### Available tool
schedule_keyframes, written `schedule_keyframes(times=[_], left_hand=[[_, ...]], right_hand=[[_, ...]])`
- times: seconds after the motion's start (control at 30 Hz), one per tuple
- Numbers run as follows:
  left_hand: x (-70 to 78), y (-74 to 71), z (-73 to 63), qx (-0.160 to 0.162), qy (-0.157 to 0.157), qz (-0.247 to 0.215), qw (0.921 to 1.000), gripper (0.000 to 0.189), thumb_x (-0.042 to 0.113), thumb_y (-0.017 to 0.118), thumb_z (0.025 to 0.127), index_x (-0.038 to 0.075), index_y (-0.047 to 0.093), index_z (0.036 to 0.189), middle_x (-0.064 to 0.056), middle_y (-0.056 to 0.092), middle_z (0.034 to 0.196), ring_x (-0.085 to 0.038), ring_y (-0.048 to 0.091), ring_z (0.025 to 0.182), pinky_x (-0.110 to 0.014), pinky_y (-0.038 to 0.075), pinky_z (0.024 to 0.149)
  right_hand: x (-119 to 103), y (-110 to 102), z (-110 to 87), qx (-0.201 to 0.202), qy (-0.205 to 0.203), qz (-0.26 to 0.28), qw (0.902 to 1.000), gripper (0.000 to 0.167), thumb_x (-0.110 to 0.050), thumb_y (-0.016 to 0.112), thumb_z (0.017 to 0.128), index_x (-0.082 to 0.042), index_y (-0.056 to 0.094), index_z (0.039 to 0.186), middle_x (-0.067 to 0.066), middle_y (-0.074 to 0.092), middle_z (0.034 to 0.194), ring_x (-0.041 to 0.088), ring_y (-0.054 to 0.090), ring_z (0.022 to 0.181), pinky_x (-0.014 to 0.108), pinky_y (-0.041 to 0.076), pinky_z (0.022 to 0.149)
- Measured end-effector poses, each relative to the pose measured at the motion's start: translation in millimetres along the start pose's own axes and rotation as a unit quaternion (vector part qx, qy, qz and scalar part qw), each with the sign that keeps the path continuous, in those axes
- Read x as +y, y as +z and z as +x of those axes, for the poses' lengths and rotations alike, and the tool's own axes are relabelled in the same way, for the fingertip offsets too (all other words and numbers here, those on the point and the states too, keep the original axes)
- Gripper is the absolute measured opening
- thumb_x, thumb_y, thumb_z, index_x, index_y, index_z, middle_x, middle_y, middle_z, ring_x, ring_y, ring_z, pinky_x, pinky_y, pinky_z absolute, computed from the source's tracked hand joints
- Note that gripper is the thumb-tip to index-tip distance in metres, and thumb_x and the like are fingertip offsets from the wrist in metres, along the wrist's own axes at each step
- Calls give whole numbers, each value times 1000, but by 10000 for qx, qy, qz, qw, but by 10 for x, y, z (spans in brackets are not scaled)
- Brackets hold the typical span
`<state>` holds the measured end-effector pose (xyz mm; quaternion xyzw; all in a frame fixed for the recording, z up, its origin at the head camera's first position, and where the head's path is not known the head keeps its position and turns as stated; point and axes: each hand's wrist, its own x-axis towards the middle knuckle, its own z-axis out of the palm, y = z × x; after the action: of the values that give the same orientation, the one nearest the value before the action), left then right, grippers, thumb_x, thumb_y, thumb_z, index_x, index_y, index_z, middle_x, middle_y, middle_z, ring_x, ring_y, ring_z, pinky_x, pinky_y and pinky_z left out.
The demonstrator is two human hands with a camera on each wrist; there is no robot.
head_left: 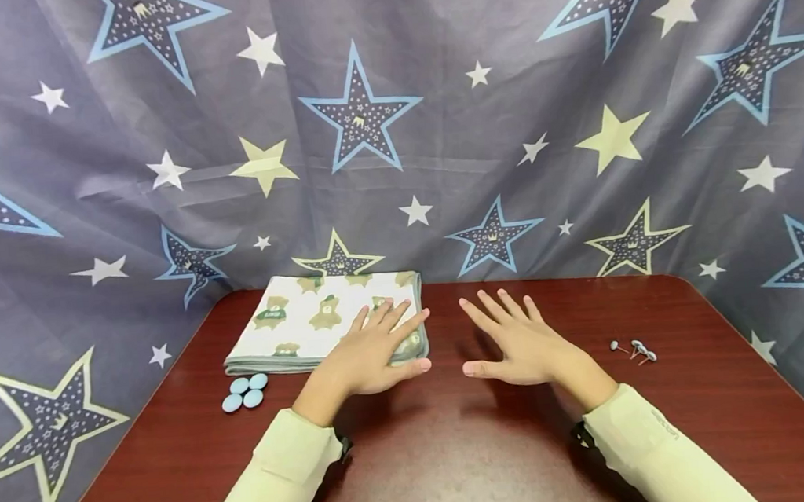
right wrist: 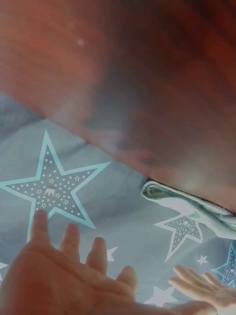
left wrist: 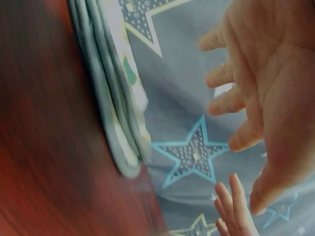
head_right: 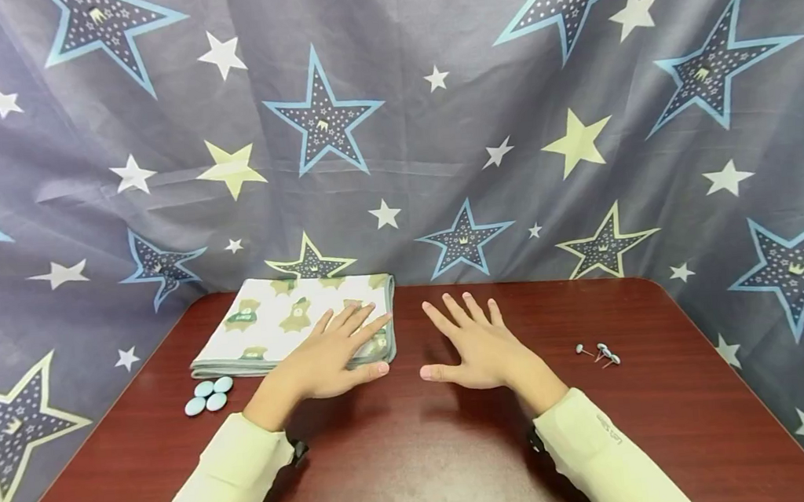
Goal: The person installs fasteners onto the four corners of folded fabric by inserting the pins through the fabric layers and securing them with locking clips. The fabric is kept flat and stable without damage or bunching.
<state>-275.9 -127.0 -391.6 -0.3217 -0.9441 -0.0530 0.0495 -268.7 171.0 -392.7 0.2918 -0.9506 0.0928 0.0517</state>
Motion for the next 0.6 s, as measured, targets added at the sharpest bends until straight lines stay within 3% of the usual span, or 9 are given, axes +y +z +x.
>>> schedule_keyframes(times=[0.23, 0.4, 0.6], left_hand=[[-299, -89, -98, -188, -237, -80, 9995, 62, 48, 64, 98, 20, 50, 152, -15, 40, 160, -42, 30, 149, -66, 21, 117], [-584, -103, -183, -242, -539, 17, 9983, 57, 41, 64, 100, 18, 52, 150, -18, 45, 155, -47, 33, 146, -69, 27, 112], [-936, -98, -241, -484, -851, 9, 9952, 55, 36, 64, 100, 11, 53, 148, -20, 46, 153, -46, 41, 139, -68, 37, 104]], right_hand=[[72, -13, 180, -216, -335, 90, 9992, 88, -61, 62, 94, -20, 27, 163, 21, 31, 163, 51, 32, 145, 70, 25, 114], [84, 5, 384, -148, -523, -169, 9984, 81, -56, 63, 96, -15, 34, 161, 22, 41, 157, 46, 45, 139, 63, 36, 110], [-67, 36, 674, -52, -781, -385, 9962, 73, -51, 64, 97, -12, 44, 155, 17, 55, 144, 41, 54, 127, 58, 44, 103]])
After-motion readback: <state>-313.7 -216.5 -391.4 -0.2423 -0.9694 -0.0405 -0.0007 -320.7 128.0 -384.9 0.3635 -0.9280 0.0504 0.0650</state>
